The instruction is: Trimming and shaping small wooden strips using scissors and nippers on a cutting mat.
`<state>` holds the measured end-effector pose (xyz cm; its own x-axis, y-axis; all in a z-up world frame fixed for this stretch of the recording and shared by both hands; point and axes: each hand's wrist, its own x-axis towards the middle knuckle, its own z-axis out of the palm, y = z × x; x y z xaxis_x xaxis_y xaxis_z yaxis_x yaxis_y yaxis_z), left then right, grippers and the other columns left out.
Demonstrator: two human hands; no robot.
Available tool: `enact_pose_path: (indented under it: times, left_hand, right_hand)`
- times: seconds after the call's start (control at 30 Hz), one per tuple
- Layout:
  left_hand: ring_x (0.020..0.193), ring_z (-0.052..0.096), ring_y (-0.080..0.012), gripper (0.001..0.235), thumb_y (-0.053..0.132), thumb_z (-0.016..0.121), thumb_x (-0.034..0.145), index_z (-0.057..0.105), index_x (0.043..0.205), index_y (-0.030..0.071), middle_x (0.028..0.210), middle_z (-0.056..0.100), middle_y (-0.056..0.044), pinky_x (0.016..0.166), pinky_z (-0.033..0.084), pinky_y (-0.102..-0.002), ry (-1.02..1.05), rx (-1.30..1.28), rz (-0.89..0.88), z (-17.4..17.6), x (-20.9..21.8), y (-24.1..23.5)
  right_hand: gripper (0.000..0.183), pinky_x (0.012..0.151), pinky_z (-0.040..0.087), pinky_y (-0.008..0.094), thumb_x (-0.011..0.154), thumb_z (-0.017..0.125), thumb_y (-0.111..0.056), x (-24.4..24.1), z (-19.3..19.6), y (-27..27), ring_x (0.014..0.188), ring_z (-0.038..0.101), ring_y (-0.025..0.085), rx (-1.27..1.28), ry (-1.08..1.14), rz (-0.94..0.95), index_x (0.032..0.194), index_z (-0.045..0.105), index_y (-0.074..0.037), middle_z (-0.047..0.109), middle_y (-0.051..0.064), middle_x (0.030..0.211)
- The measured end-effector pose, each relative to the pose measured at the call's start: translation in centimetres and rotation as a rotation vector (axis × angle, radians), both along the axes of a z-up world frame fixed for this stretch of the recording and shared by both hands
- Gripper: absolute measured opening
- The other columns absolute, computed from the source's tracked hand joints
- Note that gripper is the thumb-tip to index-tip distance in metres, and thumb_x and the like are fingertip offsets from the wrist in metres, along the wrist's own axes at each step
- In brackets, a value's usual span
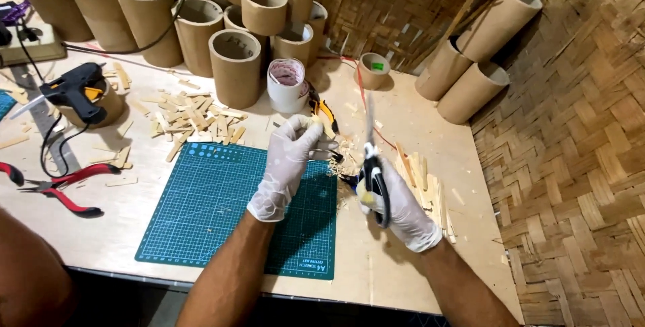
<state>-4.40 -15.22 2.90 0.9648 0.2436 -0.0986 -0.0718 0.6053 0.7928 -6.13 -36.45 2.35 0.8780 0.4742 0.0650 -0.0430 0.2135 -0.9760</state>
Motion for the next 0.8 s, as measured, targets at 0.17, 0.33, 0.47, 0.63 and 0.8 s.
enact_pose_path:
  times: [0.17, 0.33, 0.47, 0.63, 0.8]
  left_hand:
    - [0.07, 0.078, -0.0305, 0.022, 0.014, 0.074, 0.093, 0.059, 0.084, 0.001, 0.079, 0.071, -0.018, 0.058, 0.067, -0.036, 0.015, 0.007, -0.008, -0.2, -0.1, -0.7]
    - [0.069, 0.077, -0.0306, 0.021, 0.013, 0.074, 0.093, 0.061, 0.085, -0.001, 0.079, 0.069, -0.017, 0.058, 0.069, -0.036, 0.053, 0.028, 0.012, 1.6, -0.8, -1.2]
    - [0.068, 0.077, -0.0294, 0.021, 0.013, 0.074, 0.093, 0.062, 0.084, -0.001, 0.078, 0.067, -0.014, 0.059, 0.069, -0.037, 0.064, 0.05, 0.013, 1.2, -0.8, -1.4]
    - [0.068, 0.075, -0.0223, 0.018, 0.014, 0.077, 0.092, 0.066, 0.083, 0.002, 0.077, 0.068, -0.011, 0.061, 0.068, -0.034, 0.083, 0.145, 0.041, 0.7, -0.8, -1.9]
    - [0.071, 0.077, -0.0251, 0.018, 0.013, 0.076, 0.093, 0.066, 0.085, -0.001, 0.079, 0.071, -0.017, 0.065, 0.069, -0.038, 0.062, 0.119, 0.038, 0.6, -0.8, -2.0]
  right_hand:
    - [0.092, 0.049, 0.05, 0.022, 0.064, 0.086, -0.064, -0.8, 1.0, 0.6, 0.055, 0.063, 0.012, -0.193, -0.052, 0.076, 0.128, 0.057, -0.004, 0.065, 0.008, 0.068]
    - [0.091, 0.048, 0.05, 0.022, 0.064, 0.083, -0.067, -0.1, 0.4, -0.1, 0.052, 0.061, 0.011, -0.231, -0.046, 0.132, 0.125, 0.062, -0.003, 0.065, 0.008, 0.065]
    - [0.096, 0.053, 0.051, 0.022, 0.064, 0.081, -0.07, -0.1, -1.3, -0.6, 0.055, 0.058, 0.01, -0.263, -0.05, 0.152, 0.131, 0.061, -0.005, 0.064, 0.007, 0.067]
    - [0.097, 0.05, 0.052, 0.022, 0.06, 0.084, -0.07, -0.8, -0.5, -0.2, 0.052, 0.058, 0.01, -0.244, -0.014, 0.163, 0.129, 0.062, -0.005, 0.063, 0.006, 0.065]
    - [0.098, 0.052, 0.052, 0.022, 0.062, 0.082, -0.07, -0.7, -0.7, -0.7, 0.054, 0.058, 0.009, -0.287, -0.04, 0.161, 0.131, 0.062, -0.005, 0.064, 0.006, 0.067]
